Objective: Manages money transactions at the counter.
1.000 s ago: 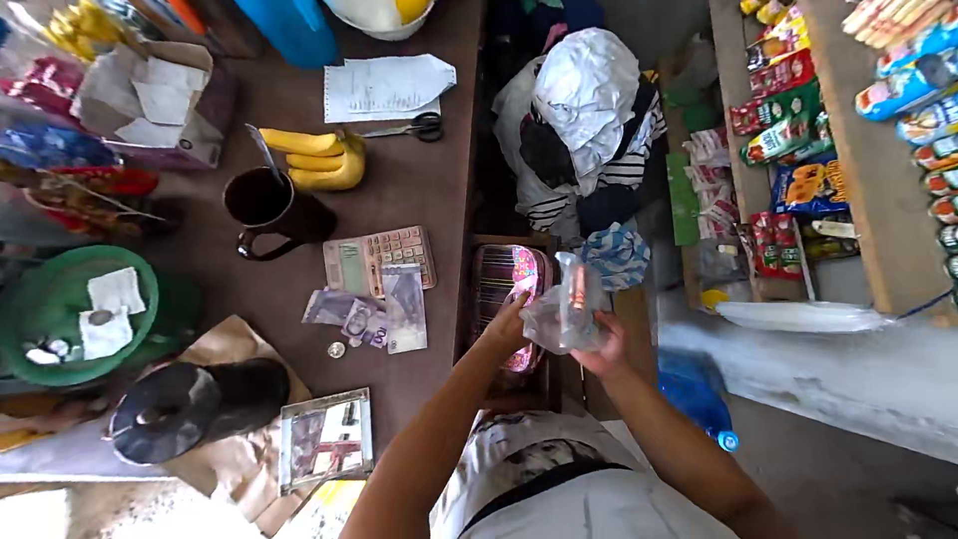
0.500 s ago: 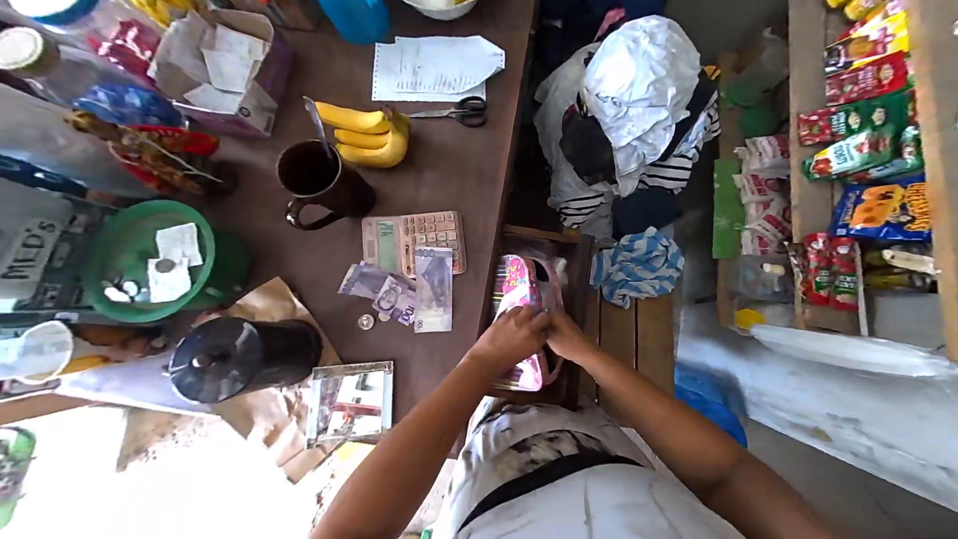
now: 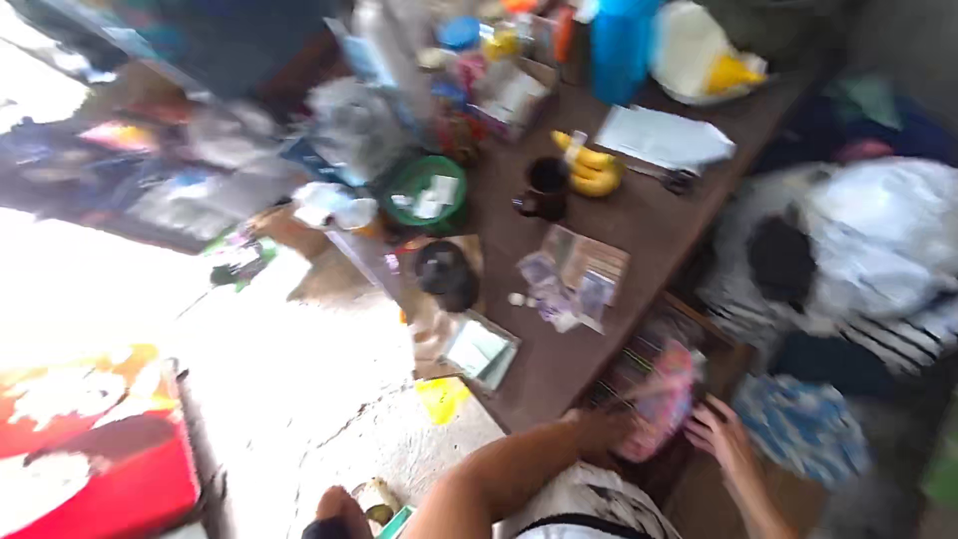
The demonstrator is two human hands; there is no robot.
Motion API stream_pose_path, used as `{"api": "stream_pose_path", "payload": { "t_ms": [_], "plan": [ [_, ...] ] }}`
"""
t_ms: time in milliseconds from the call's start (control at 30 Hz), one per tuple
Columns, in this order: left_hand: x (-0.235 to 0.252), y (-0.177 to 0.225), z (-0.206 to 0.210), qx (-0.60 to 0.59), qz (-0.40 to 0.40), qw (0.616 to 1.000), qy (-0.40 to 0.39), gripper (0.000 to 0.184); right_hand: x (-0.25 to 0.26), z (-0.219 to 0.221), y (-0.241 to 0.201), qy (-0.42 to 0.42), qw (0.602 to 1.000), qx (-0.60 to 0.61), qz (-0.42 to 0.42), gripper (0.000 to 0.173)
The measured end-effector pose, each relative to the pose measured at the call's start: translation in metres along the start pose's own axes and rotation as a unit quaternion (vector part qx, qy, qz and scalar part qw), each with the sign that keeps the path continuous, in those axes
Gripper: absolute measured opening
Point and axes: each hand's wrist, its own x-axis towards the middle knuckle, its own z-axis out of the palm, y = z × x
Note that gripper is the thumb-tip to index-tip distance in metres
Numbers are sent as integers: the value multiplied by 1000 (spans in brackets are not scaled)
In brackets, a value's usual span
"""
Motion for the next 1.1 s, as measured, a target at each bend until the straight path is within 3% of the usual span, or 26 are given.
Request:
{"api": "stream_pose_path", "payload": {
  "t_ms": [67,133,200,267,333,400,433,500,533,600,833,1000,1100],
  "plan": [
    [2,4,-8,23,-17,999,-15,70,-7,-20,9,16,954,-230,-190,59],
    [3,3,0,47,41,995,74,61,2,-33,34,-29,828,-452,-332,59],
    [-1,0,3,53,119,974,183,46,7,-23,56,-92,744,-570,-336,61],
    [-22,2,-1,1,137,962,235,32,10,-6,66,-96,728,-600,-318,59],
    [-56,1,-3,-79,102,957,260,25,17,3,64,-55,769,-543,-333,59],
    [-92,-4,3,-167,58,942,286,23,19,8,65,56,843,-416,-336,65],
    [-110,-7,8,-211,43,926,310,23,18,13,62,115,892,-333,-283,66],
    [-140,-16,23,-268,13,890,369,23,17,28,52,161,982,-65,-79,60],
    [-153,-17,33,-286,-4,870,402,22,16,33,47,156,986,62,12,63],
    [-176,-19,52,-312,-38,834,454,20,17,36,43,137,968,192,90,75],
    [-201,-17,88,-448,-73,727,515,25,-5,50,2,141,966,200,81,71],
    [-193,-17,71,-438,-46,749,495,24,-9,67,-10,114,965,229,53,63],
    [-186,-10,55,-437,-44,768,466,24,-14,84,-23,60,968,237,49,67]
  ]
}}
